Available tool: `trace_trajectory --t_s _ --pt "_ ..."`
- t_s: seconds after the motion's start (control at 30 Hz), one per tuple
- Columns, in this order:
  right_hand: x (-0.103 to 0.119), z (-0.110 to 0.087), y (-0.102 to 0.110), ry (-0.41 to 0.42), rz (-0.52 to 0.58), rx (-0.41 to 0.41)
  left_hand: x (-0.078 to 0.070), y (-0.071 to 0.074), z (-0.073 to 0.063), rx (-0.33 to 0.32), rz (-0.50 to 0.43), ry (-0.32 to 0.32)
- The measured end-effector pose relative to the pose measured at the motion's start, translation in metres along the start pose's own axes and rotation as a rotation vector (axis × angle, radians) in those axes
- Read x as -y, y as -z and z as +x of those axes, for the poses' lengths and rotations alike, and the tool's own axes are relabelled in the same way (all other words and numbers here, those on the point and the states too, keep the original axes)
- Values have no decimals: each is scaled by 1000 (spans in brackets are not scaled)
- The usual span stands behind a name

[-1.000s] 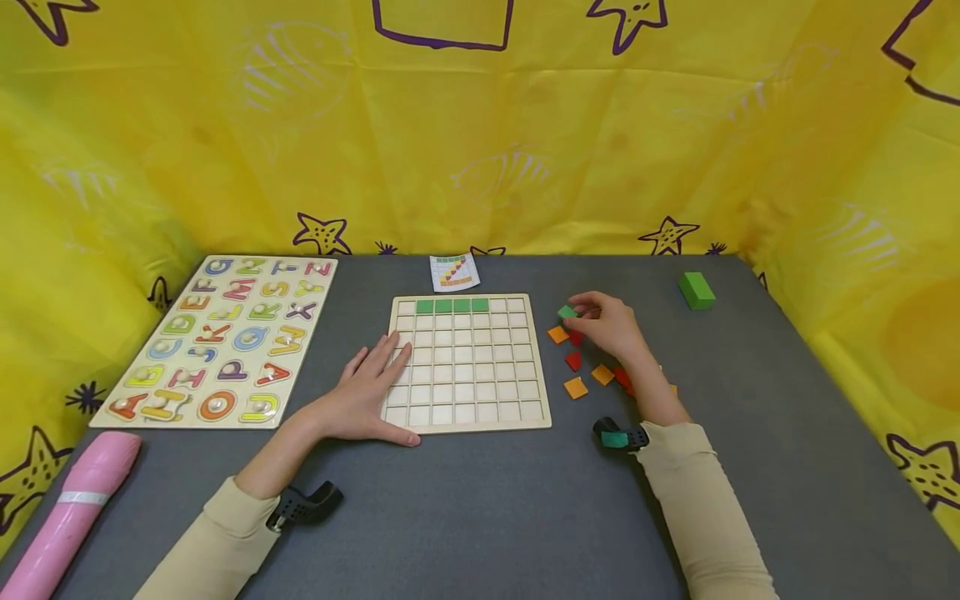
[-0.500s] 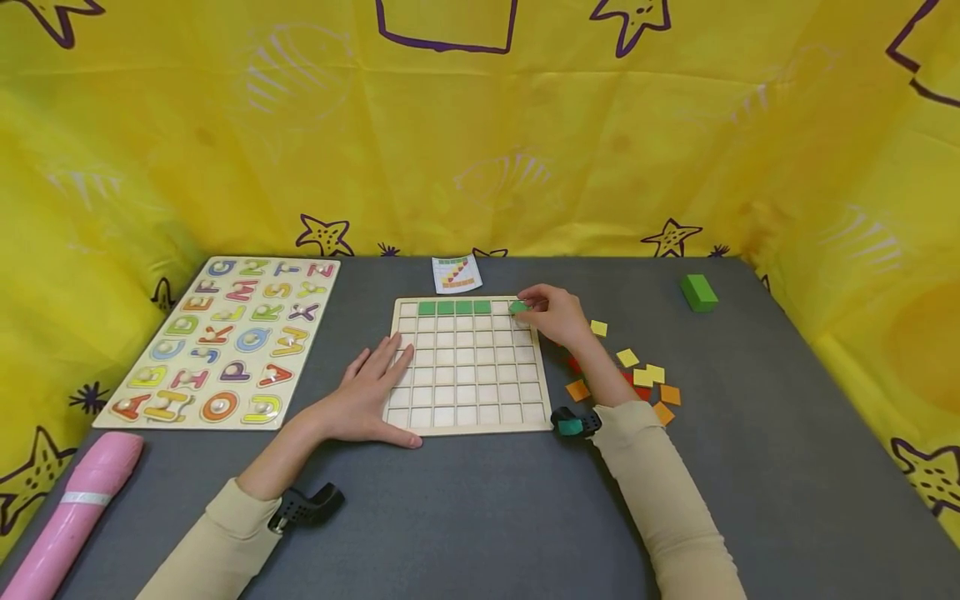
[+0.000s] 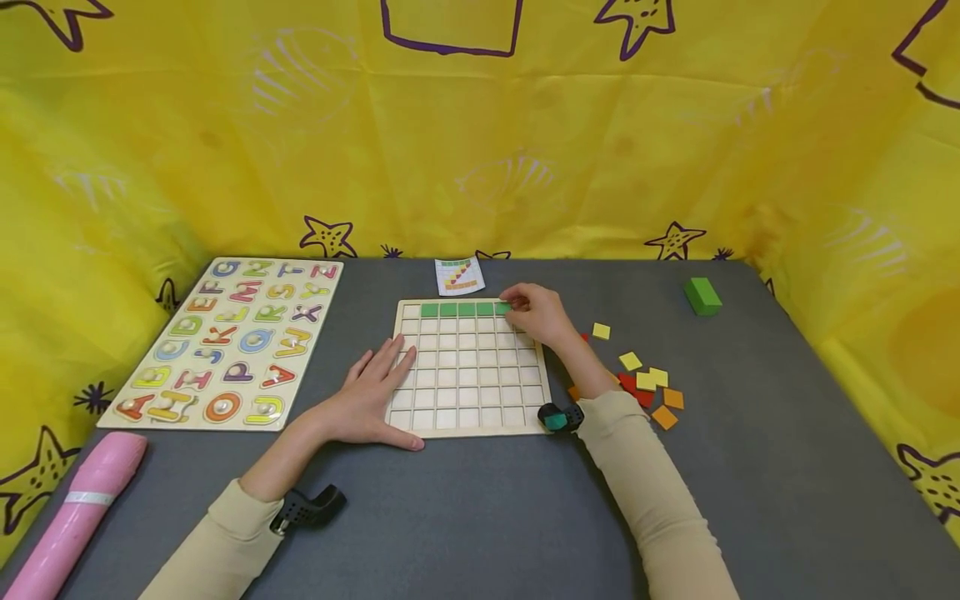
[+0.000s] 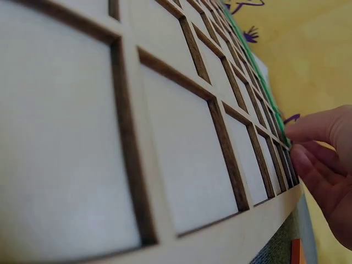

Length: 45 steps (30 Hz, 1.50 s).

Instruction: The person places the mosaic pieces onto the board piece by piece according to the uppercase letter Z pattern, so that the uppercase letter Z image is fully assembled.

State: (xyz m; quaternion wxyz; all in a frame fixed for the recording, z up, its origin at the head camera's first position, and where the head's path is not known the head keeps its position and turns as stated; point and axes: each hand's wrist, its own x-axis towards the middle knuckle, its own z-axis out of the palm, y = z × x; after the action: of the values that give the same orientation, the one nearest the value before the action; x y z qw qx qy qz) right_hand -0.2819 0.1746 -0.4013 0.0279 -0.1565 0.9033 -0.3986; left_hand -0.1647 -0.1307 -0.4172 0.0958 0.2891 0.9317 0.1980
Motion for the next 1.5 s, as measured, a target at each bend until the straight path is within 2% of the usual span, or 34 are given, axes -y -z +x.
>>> trace_trajectory --t_s 0.27,0.47,0.6,0.73,0.9,1.0,1.23,1.5 --pt "1 -7 2 -7 35 -25 1 -1 1 -1 6 -3" --pt "-6 -23 24 -41 11 -42 1 -1 0 0 3 -1" --pt "-13 -39 47 -61 -76 35 1 -1 0 3 3 4" --pt "-19 -53 66 -39 -196 140 1 -1 0 7 11 20" --pt "-24 -65 82 -56 -225 255 1 -1 1 8 6 23" --pt "-26 -68 86 -72 -225 281 0 -1 1 3 7 15" --pt "-35 -65 82 -75 -271 185 1 -2 1 5 13 14" --pt "-41 -63 78 -103 -226 46 2 -3 2 6 9 18"
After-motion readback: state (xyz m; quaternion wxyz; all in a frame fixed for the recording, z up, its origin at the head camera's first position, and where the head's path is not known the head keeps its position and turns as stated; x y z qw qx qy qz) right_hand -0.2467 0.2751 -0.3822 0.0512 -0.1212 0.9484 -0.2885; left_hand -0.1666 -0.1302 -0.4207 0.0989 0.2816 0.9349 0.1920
